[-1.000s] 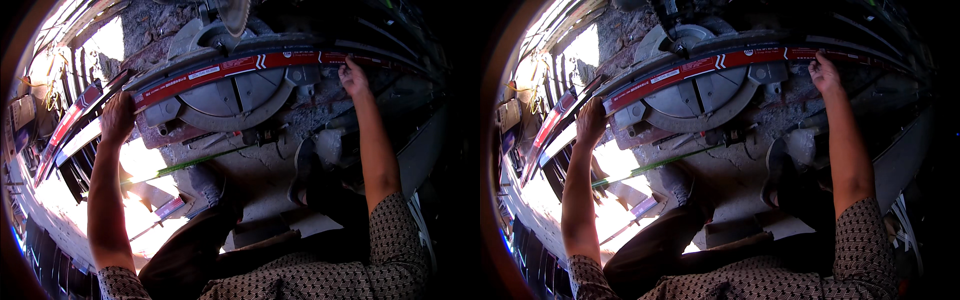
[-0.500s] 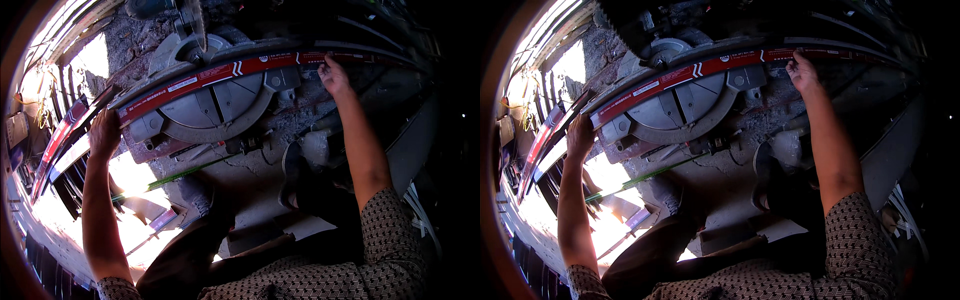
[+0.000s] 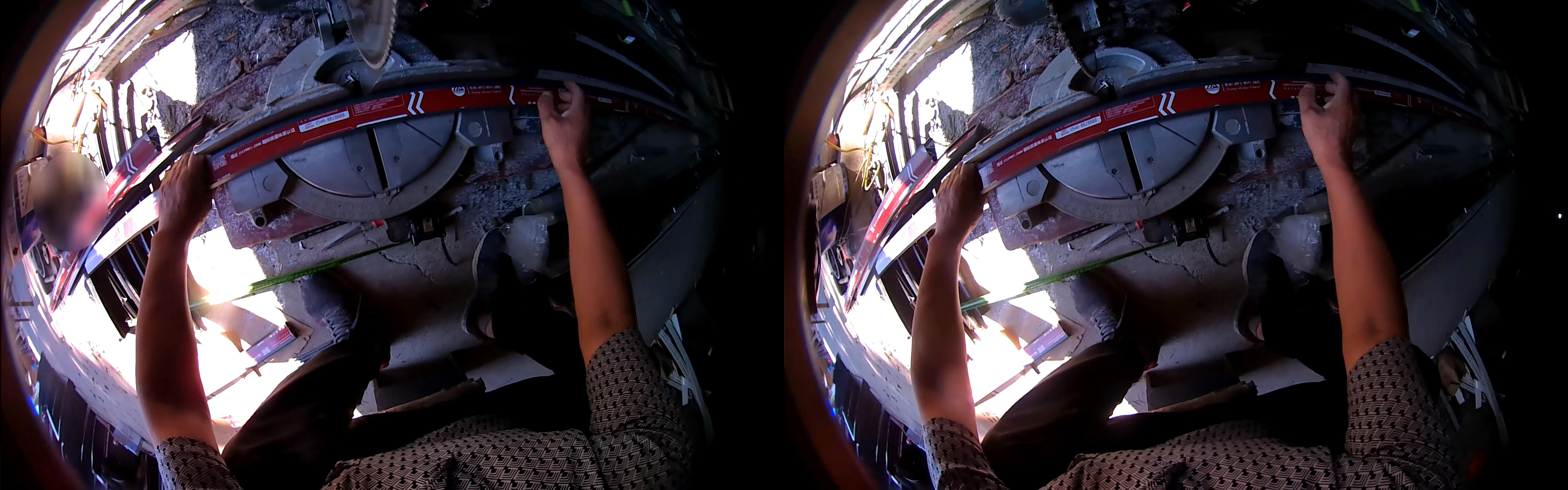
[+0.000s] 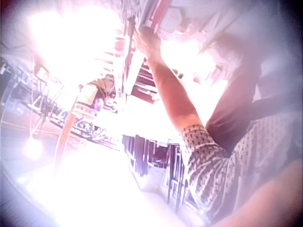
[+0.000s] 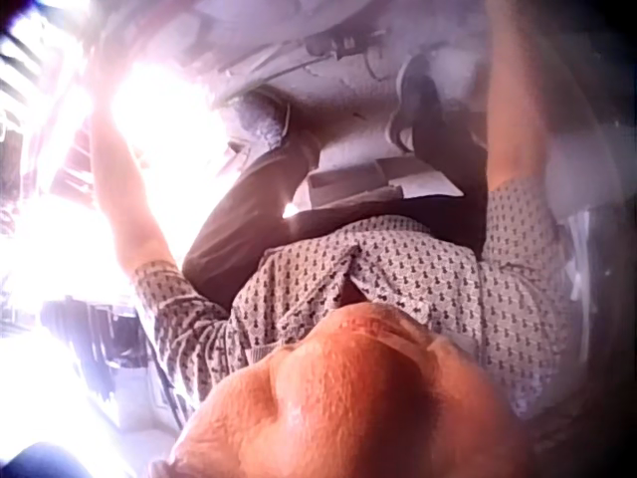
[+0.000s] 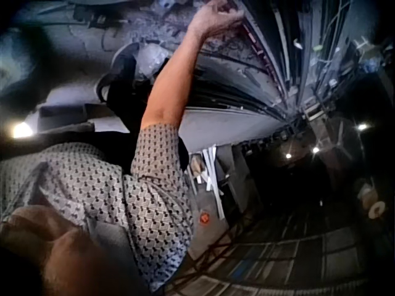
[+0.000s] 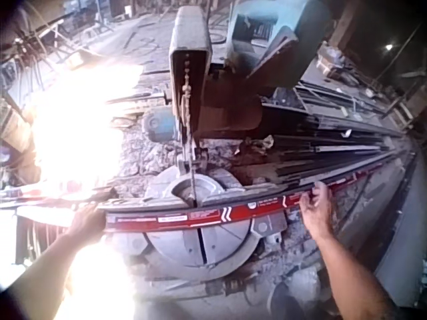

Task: The person measures and marks red metal profiles with a tape measure and marker, then cuts them using a chop saw. The person repeats this process for multiple pieces, stacking the cut sections on the floor.

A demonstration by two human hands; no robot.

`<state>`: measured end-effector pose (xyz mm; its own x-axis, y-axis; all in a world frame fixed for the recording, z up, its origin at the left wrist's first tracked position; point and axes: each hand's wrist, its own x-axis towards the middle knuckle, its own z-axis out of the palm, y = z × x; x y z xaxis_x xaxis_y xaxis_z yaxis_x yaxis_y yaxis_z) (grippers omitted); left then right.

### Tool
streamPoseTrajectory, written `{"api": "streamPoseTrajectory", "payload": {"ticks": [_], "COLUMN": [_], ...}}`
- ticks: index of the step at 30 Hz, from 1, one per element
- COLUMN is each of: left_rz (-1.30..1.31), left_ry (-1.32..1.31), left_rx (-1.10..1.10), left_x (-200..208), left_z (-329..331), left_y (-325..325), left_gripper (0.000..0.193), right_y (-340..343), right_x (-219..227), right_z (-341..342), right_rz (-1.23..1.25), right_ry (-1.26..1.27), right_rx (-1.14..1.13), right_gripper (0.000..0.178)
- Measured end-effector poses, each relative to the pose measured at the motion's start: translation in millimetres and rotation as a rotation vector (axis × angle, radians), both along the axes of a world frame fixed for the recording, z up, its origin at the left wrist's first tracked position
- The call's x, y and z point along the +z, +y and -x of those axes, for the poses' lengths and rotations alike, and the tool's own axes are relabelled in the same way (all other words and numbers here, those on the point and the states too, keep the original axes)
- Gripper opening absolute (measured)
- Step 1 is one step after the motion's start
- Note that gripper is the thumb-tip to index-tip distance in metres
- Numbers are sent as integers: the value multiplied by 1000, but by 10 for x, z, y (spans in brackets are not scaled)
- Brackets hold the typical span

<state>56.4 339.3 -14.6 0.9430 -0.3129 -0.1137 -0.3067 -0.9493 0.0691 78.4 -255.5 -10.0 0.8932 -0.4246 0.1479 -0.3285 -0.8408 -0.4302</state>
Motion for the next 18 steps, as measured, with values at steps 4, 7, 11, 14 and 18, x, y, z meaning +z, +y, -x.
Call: {"api": "streamPoseTrajectory", "payload": {"ticks": [4, 7, 11, 14, 18], "left_rz": [33, 22, 19, 9, 3], "left_ry": [4, 6, 6, 5, -23], "left_rx": [6, 19, 13, 14, 7], "left_x": [-58, -77, -68, -45, -59], "left_z": [-13, -18, -33, -18, -7], "left_y": [21, 33, -6, 2, -15], "left_gripper": [14, 20, 13, 10, 10], "right_y": [338, 333, 286, 274, 256], "right_x": [190, 143, 58, 35, -21], "right_z": [-91, -163, -239, -269, -258], "right_rz": [233, 304, 317, 254, 239], "right_ry": [15, 39, 70, 110, 15], "right_rx": [583, 753, 773, 801, 827], "right_gripper": [78, 86, 93, 96, 90]}}
